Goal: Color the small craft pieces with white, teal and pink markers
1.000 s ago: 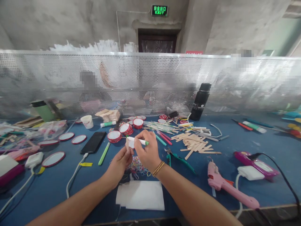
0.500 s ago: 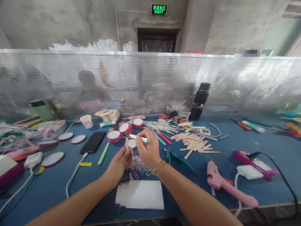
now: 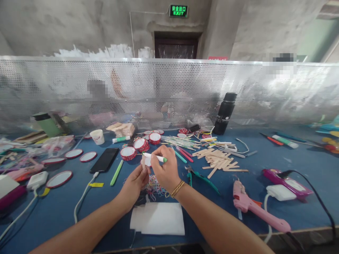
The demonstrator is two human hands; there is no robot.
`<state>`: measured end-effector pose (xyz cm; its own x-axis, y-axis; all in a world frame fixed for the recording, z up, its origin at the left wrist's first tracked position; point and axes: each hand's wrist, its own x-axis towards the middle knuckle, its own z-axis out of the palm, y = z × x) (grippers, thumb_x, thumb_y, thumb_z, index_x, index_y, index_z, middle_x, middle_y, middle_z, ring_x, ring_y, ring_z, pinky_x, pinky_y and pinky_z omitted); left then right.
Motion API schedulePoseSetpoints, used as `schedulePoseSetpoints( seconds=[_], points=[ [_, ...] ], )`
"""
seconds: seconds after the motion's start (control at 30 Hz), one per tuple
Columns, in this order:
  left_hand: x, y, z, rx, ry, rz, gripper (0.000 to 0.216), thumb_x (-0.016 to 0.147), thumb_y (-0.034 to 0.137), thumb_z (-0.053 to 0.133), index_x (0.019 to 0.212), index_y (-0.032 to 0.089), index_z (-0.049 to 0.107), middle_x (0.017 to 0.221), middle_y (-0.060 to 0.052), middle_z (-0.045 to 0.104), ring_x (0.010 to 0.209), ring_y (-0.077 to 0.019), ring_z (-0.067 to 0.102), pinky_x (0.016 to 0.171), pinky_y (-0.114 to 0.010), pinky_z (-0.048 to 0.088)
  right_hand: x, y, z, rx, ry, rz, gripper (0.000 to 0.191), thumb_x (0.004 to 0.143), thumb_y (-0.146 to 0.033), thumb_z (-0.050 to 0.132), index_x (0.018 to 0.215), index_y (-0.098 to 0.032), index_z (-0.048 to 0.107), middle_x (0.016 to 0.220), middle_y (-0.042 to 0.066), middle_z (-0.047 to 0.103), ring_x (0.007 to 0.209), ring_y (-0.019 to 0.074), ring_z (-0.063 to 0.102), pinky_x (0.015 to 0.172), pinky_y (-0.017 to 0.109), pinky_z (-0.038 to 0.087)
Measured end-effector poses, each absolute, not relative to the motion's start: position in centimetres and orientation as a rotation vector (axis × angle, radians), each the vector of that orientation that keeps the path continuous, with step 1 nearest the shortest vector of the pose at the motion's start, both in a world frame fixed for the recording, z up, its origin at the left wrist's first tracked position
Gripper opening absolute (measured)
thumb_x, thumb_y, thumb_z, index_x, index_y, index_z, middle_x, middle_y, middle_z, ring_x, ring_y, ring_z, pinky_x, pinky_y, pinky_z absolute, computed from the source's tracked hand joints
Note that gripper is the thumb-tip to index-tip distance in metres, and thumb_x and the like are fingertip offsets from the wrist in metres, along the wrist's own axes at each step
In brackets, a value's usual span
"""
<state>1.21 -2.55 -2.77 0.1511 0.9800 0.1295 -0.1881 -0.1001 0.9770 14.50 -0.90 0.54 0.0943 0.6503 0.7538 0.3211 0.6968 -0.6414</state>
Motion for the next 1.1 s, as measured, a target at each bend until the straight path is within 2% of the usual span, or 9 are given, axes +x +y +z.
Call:
schedulePoseSetpoints(
  seconds=[0.2,1.1],
  points=[
    [1.19,-2.52,-2.79,1.272,0.914,1.229,0.050,0.075,0.067,0.065,0.073,0.019,0.052,0.051,0.008,0.036,0.048,-0.0080,0.027,0.046,-0.023,0.018,14.57,-0.85,0.50,-0.842,-1.477,0.286,0.014,0.089,-0.021,0.052,0.075,-0.023,0.055,0.071,0.001,0.058,0.070,0.0176,0.053,0.065,0.032,0.042],
    [1.21,-2.30,-3.09,1.301,0.950,1.232,0.053,0.073,0.071,0.063,0.075,0.019,0.052,0.050,0.009,0.035,0.046,-0.0077,0.027,0.046,-0.023,0.019,14.65,-0.78,0.61,-0.832,-1.438,0.327,0.012,0.089,-0.022,0.053,0.076,-0.022,0.055,0.073,0.001,0.059,0.071,0.0172,0.054,0.067,0.031,0.042]
  ],
)
